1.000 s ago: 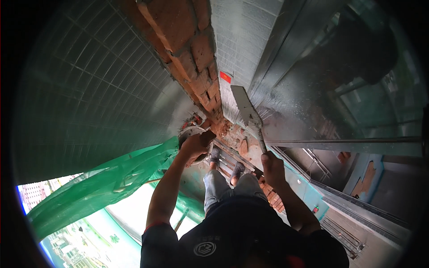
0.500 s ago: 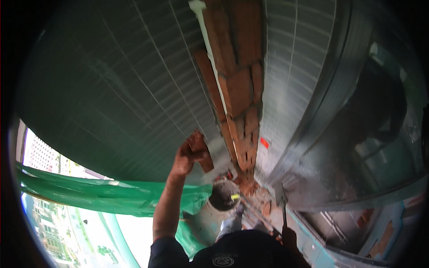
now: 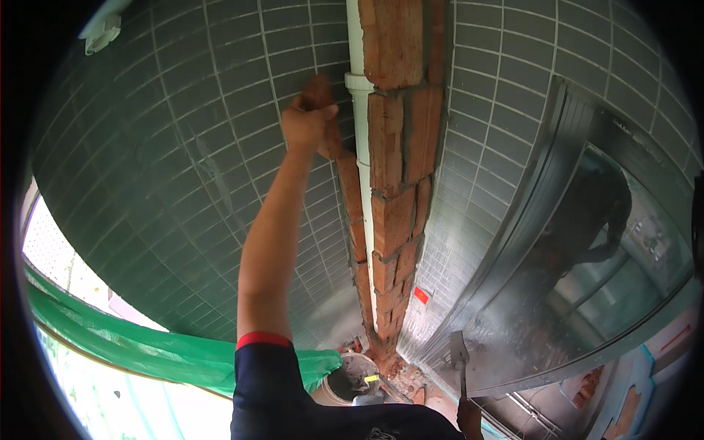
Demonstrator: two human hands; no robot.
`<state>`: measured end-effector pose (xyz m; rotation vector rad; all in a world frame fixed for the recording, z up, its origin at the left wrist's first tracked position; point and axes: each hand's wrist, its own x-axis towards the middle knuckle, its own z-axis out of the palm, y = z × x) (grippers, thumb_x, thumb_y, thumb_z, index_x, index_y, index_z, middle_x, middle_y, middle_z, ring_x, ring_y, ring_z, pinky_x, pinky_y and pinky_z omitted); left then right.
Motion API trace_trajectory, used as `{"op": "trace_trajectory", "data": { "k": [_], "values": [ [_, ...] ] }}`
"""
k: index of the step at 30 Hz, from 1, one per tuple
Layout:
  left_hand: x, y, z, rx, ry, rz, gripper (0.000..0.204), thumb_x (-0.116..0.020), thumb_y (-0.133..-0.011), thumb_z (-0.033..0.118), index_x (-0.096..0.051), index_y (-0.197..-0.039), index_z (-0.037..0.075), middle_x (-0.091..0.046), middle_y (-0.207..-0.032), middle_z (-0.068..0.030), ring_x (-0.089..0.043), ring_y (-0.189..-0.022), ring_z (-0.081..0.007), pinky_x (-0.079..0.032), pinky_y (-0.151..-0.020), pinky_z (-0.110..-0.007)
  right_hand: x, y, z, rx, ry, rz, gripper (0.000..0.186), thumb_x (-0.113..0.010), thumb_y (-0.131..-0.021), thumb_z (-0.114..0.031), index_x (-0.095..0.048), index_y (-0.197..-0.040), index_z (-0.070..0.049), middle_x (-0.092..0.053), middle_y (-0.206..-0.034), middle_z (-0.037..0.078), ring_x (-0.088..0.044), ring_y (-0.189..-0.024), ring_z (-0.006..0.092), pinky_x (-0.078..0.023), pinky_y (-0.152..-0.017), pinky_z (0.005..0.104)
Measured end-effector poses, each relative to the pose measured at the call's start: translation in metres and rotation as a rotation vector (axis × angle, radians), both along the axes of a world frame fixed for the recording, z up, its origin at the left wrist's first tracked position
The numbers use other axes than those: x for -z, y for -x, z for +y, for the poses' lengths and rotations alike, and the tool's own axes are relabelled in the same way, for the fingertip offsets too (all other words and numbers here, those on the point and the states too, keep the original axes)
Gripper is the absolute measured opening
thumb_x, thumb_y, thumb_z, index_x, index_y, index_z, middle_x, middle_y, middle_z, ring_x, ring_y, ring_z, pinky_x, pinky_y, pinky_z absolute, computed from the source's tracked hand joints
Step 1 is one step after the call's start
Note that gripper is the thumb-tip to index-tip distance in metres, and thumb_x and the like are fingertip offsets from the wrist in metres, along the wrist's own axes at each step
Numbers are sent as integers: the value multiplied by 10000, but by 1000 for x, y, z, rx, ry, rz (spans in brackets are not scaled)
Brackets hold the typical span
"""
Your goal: The person lays bricks against a tiled wall by applying mortar with a trowel, picking up bricks from a stack, and positioning them into a column.
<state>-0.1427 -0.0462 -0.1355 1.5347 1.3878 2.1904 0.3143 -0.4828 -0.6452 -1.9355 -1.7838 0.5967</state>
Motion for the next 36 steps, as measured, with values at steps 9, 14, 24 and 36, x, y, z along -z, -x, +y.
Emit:
{"op": "trace_trajectory", "data": {
  "k": [9, 14, 24, 36],
  "values": [
    [23, -34, 32, -318, 2, 189, 600, -836, -620, 149, -570, -1113, -67, -545, -1113, -259, -546, -1041, -406, -485, -872, -400, -46, 47, -6, 112, 120, 175, 423, -454, -967, -335, -478, -685, -21, -463, -525, 120, -467, -474, 237, -351, -456, 412],
    [19, -46, 21, -419, 95, 147, 602, -843, -615, 184, -576, -1100, -52, -550, -1138, -240, -568, -1020, -419, -502, -848, -442, -51, 52, -3, 135, 125, 183, 441, -450, -968, -350, -482, -679, -19, -469, -528, 126, -470, -478, 244, -352, -458, 417],
    [22, -36, 28, -432, 39, 152, 686, -859, -611, 214, -489, -1126, -47, -551, -1136, -240, -572, -1003, -415, -506, -824, -455, -56, 55, 3, 133, 119, 202, 477, -440, -970, -380, -489, -667, -14, -482, -533, 136, -476, -484, 257, -354, -462, 426],
    [77, -22, -121, 502, -8, -307, 548, -689, -814, 292, -524, -1248, -1, -631, -950, -106, -612, -845, -204, -515, -771, -336, -90, 38, 10, 102, -20, 225, 377, -484, -941, -334, -536, -715, -37, -543, -613, 142, -552, -565, 261, -420, -514, 412]
  ]
}}
